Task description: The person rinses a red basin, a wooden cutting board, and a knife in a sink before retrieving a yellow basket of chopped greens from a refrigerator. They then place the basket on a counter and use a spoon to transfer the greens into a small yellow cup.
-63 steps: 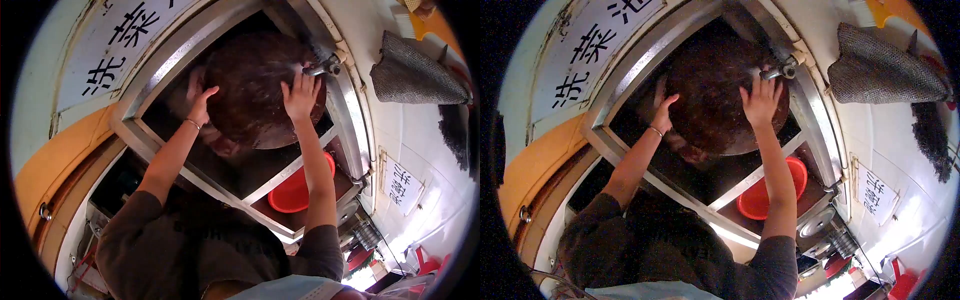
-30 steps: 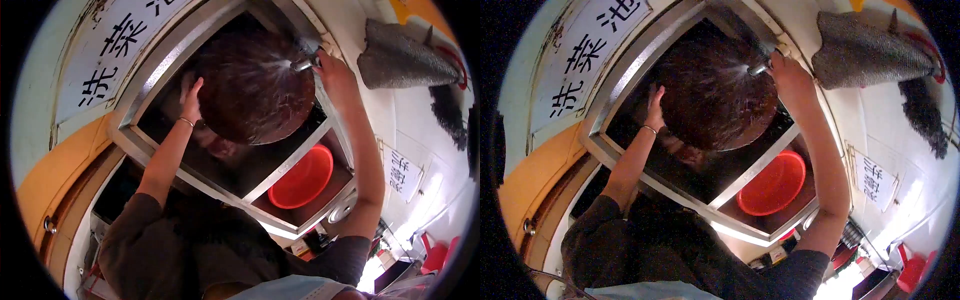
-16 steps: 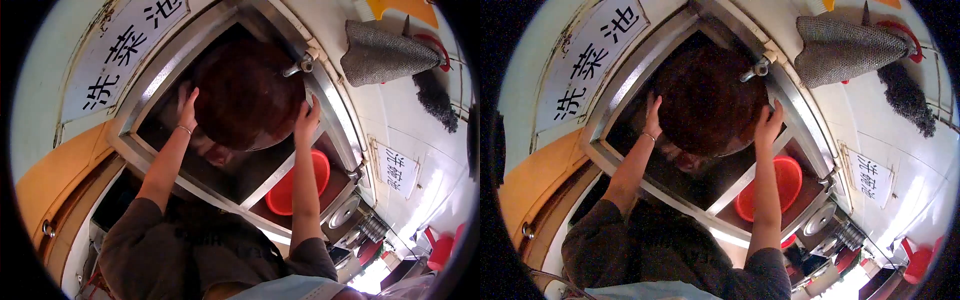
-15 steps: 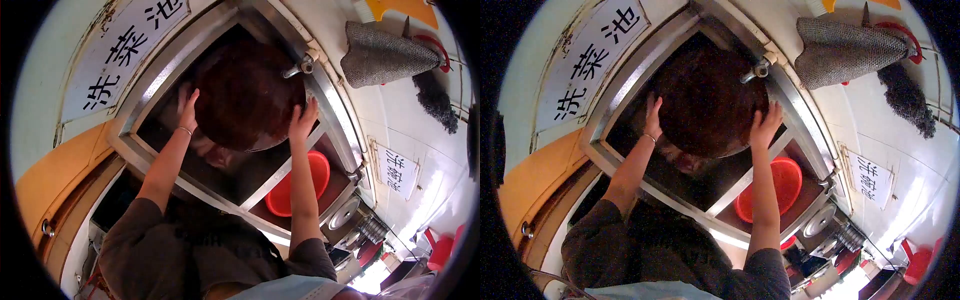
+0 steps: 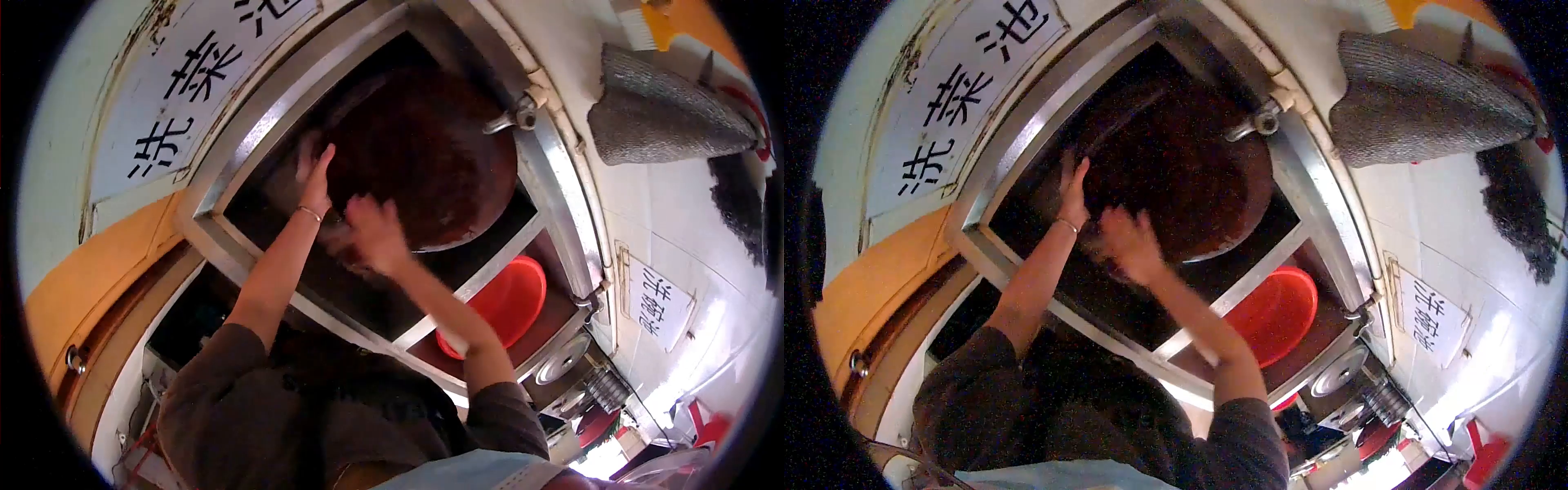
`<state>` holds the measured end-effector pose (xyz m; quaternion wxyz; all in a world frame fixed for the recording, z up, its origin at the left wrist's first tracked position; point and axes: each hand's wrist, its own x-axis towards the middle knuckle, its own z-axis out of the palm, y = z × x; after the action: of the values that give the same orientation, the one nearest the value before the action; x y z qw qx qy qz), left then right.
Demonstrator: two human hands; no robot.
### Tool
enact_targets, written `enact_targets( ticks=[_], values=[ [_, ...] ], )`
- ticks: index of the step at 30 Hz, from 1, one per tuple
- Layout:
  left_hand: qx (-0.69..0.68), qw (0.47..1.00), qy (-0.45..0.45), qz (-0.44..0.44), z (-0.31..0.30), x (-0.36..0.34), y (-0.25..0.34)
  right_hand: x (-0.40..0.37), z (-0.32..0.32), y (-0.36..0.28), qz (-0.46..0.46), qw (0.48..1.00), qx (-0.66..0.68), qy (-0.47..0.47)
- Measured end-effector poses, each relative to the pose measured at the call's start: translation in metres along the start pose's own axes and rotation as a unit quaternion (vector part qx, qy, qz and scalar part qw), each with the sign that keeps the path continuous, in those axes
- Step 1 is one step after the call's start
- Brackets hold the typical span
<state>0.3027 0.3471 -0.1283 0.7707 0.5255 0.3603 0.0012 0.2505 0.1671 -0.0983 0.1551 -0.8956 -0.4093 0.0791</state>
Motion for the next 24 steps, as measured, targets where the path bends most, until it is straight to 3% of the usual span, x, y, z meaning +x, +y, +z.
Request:
enact_targets(
  ticks=[1,2,3,4,5,6,8,10,12,14,17,18,20,22,24],
  values=[
    [0.004,1.0,0.006,-0.007,-0.004,-0.002,-0.005,0.008,-0.024,0.018,0.046,0.996,-0.076,0.027],
    [0.003,1.0,0.013,-0.028,-0.006,0.003,-0.012,0.037,-0.075,0.04,0.172,0.982,-0.072,-0.017],
    [0.0,0.999,0.019,-0.044,-0.007,0.007,-0.014,0.047,-0.092,0.077,0.234,0.965,-0.094,0.076],
    [-0.002,0.999,0.023,-0.044,-0.007,0.007,-0.014,0.056,-0.111,0.109,0.281,0.949,-0.089,0.108],
    [-0.003,0.999,0.018,-0.032,-0.006,0.008,-0.014,0.058,-0.105,0.137,0.223,0.935,-0.19,0.201],
    [-0.003,1.0,0.012,-0.021,-0.005,0.008,-0.013,0.064,-0.102,0.131,0.221,0.936,-0.189,0.201],
    [-0.024,1.0,-0.001,-0.016,-0.001,0.004,-0.007,0.082,-0.088,0.1,0.25,0.951,-0.137,0.124],
    [-0.041,0.999,-0.015,-0.009,-0.004,0.006,-0.01,0.078,-0.048,0.049,0.13,0.99,-0.045,0.0],
    [-0.022,0.999,-0.012,0.023,-0.009,0.017,-0.019,0.046,0.031,0.004,0.009,0.996,0.05,-0.079],
    [-0.029,0.999,0.014,0.024,0.002,0.007,0.001,0.019,0.018,-0.024,-0.04,0.984,0.166,-0.05],
    [-0.068,0.997,0.025,0.01,0.0,0.003,-0.003,0.049,-0.043,0.019,0.012,0.996,0.066,-0.061],
    [-0.102,0.995,0.008,0.006,0.0,0.004,-0.006,0.074,-0.075,0.039,0.111,0.993,0.006,-0.025],
    [-0.103,0.995,0.014,-0.007,0.0,0.003,-0.006,0.108,-0.088,0.097,0.172,0.965,-0.079,0.182],
    [-0.1,0.995,0.02,-0.017,0.002,0.002,0.0,0.137,-0.092,0.114,0.169,0.962,-0.118,0.18],
    [-0.077,0.996,-0.032,-0.019,0.005,-0.005,0.011,0.141,-0.086,0.11,0.164,0.958,-0.155,0.175]
  ],
)
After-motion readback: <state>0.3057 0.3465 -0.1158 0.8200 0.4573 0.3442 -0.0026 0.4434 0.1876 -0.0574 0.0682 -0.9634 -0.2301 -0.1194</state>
